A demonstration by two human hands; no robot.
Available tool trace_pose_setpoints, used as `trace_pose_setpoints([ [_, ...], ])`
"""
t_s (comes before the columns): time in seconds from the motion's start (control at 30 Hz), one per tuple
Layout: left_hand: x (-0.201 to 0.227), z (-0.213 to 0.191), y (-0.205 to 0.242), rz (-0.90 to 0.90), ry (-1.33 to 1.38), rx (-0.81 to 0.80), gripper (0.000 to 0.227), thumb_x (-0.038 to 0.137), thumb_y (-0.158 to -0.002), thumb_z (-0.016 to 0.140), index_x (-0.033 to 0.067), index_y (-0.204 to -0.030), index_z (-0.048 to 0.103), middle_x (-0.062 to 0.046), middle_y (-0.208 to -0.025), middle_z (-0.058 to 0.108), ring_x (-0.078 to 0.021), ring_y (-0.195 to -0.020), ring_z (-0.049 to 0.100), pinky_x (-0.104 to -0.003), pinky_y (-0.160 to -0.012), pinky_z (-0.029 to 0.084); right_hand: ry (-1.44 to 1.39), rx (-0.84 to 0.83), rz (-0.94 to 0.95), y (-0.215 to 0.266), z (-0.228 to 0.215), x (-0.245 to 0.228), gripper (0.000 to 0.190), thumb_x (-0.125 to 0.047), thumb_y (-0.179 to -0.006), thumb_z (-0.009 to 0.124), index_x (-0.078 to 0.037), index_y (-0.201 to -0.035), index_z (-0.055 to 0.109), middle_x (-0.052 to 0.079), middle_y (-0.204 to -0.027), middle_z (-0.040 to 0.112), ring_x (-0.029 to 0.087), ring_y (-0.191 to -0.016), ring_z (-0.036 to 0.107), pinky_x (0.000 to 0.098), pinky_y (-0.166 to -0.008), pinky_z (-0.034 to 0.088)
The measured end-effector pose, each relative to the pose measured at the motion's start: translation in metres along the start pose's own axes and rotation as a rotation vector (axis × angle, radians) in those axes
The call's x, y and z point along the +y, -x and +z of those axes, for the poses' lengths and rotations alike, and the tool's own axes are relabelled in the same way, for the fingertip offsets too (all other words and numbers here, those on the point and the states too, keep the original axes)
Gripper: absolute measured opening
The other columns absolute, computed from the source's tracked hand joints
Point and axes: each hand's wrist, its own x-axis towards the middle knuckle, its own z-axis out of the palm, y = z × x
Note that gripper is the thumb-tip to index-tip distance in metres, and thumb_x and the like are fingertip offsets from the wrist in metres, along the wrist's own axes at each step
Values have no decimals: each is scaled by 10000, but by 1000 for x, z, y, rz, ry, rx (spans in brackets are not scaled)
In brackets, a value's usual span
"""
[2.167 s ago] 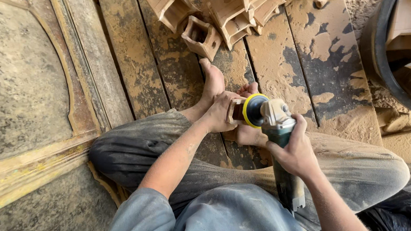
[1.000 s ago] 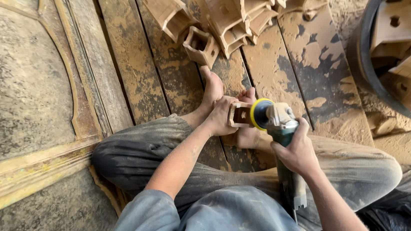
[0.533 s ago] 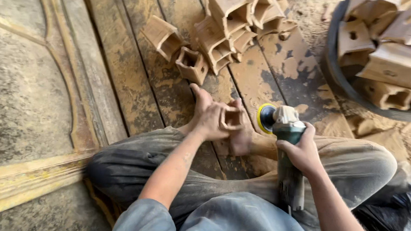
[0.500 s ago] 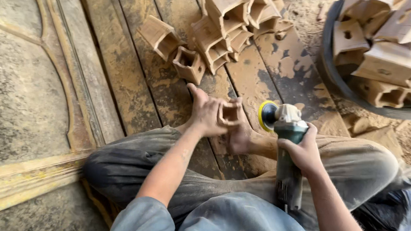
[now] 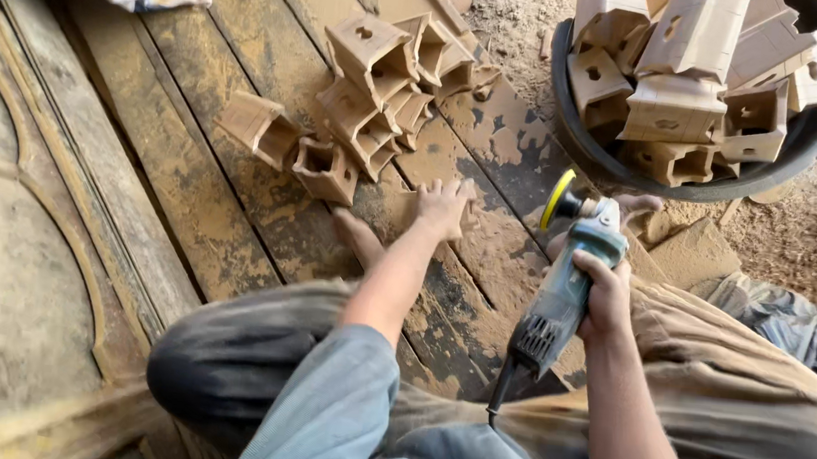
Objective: The person sands small wooden objects using an angle grinder while sitting on the floor, picking up each piece from a pile and returning it to a bin.
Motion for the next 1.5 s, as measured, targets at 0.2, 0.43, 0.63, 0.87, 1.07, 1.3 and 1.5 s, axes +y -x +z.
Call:
trace_pose_setpoints([
  [0.2, -17, 40, 33, -120, -1, -147, 791, 350, -656, 734, 234, -1425, 590, -49, -1580, 275, -361, -1450, 201, -816, -1047, 224, 30, 122, 93, -16, -21, 38, 483, -107, -820, 804, -142, -1057, 386, 36, -822, 546, 216, -695, 658, 391, -584, 556],
  [0.43, -20, 77, 21, 1, 352, 271, 829, 243, -617, 766, 86, -1379, 478, -145, -1363, 438, -372, -1393, 341, -505, -1182, 357, 419, 5, 59, -50, 7, 42, 930, -126, -703, 928, -106, -1375, 285, 97, -989, 481, 273, -863, 602, 402, -709, 516],
  [0.63, 32, 2, 104, -507, 818, 269, 621, 566, -657, 752, 162, -1093, 572, -132, -1295, 534, -354, -1322, 459, -533, -1097, 387, 1138, -254, 99, -102, 28, 73, 1113, -341, -716, 880, -249, -1548, 146, 297, -1304, 586, 479, -1233, 580, 581, -1031, 468],
  [0.87, 41, -17, 73, -725, 2035, 29, 923, 608, -788, 843, -31, -1386, 550, -313, -1339, 587, -479, -1108, 641, -663, -760, 564, 1419, -514, -24, -67, 102, 86, 904, -391, -792, 676, -201, -1508, 158, 259, -1332, 566, 519, -1198, 605, 621, -1059, 473],
  [1.07, 57, -84, 110, -782, 1819, -102, 1096, 710, -756, 759, -27, -1499, 431, -271, -1525, 455, -431, -1390, 471, -679, -991, 485, 1417, -542, -19, -74, 94, 106, 730, -361, -805, 642, -122, -1370, 248, 274, -1248, 578, 559, -1128, 623, 639, -1016, 486],
  [1.3, 91, -88, 66, -649, 1561, -210, 1175, 822, -637, 686, -34, -1428, 535, -266, -1508, 485, -354, -1459, 408, -496, -1199, 355, 1442, -373, -29, -94, 69, 89, 699, -439, -885, 516, -93, -1404, 200, 297, -1195, 590, 574, -1090, 634, 644, -989, 500],
  [1.5, 65, -77, 70, -663, 1513, -197, 1246, 851, -607, 674, -11, -1484, 472, -227, -1537, 458, -331, -1450, 421, -472, -1204, 347, 1472, -376, -63, -84, 90, 94, 676, -453, -928, 474, -80, -1414, 188, 299, -1166, 598, 565, -1080, 641, 645, -965, 513],
])
